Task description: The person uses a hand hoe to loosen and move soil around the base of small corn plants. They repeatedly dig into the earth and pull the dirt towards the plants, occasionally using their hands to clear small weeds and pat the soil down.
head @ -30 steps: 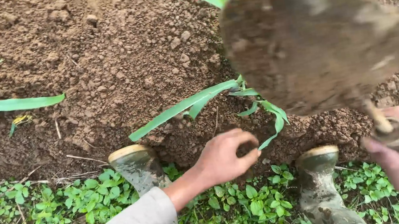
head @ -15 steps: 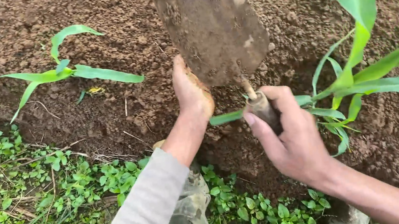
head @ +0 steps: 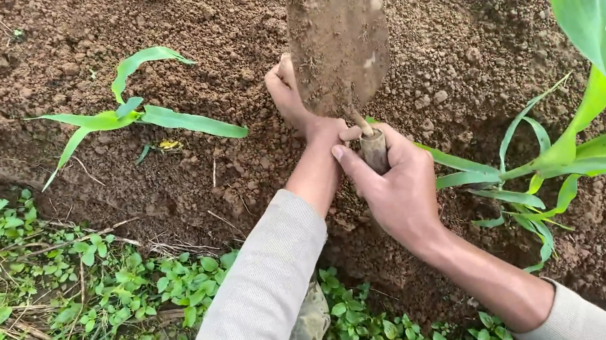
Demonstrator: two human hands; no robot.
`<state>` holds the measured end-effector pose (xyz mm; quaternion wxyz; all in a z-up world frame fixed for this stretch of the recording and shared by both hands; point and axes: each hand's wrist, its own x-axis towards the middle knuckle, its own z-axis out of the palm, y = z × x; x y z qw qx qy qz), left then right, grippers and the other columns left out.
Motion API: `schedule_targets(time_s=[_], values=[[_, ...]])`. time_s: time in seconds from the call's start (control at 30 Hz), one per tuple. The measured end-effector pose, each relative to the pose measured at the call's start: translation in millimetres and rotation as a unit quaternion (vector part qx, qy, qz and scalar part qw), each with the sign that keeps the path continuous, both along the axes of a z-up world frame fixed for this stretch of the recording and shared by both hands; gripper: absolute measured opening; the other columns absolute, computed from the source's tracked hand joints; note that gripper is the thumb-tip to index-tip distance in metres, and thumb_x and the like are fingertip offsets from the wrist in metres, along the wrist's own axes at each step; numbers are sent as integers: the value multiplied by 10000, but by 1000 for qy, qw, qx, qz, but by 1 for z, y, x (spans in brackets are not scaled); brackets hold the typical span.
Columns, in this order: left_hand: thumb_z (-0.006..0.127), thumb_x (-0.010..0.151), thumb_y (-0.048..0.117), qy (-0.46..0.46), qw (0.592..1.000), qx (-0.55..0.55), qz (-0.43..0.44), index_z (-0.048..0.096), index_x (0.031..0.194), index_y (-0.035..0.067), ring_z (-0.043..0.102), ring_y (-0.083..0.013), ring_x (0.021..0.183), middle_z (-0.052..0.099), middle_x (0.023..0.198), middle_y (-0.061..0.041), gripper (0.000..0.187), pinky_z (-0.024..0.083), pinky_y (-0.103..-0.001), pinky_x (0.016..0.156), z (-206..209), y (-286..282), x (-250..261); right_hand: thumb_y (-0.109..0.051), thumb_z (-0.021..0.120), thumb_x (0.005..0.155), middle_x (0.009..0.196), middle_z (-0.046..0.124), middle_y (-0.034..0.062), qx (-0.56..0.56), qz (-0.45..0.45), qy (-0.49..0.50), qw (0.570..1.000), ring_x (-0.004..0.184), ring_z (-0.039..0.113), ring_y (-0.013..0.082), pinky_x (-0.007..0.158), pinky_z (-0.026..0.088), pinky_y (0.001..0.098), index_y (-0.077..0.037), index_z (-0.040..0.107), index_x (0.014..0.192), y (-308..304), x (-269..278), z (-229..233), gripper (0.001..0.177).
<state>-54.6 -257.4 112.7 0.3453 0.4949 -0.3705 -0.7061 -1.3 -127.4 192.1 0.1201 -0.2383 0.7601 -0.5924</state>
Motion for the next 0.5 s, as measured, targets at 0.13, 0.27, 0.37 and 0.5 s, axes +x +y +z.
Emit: schedule_targets(time_s=[0.13,0.27,0.37,0.5], values=[[677,749,479,10,991,130,27,553,748,166,552,-181,866,620,821,0,336,454,-282,816,0,-21,-11,-5,730,881,401,487,36,9,-27,42,999,388,443,86,425,290,218,-30,730,921,-3,0,-12,47],[244,910,178,25,998,-39,-50,153,892,34,254,-85,840,254,855,35,171,234,-249,691,-23,-26,-12,-12,687,924,403,435,4,42,-34,80,995,380,381,84,415,272,219,-17,688,840,-9,-4,-22,84],[608,859,375,-158,986,-35,39,574,1086,364,587,-31,1043,587,1170,174,230,464,-161,942,-57,-23,-38,19,624,949,417,450,42,57,-25,131,989,360,421,120,418,304,235,-41,587,804,-11,-25,-33,161],[590,898,376,-171,974,-114,91,527,924,213,585,-154,978,569,958,42,177,460,-363,855,-14,-3,-30,50,566,981,481,537,29,44,-53,76,995,388,488,121,417,398,226,-31,619,852,-3,-55,-28,162]])
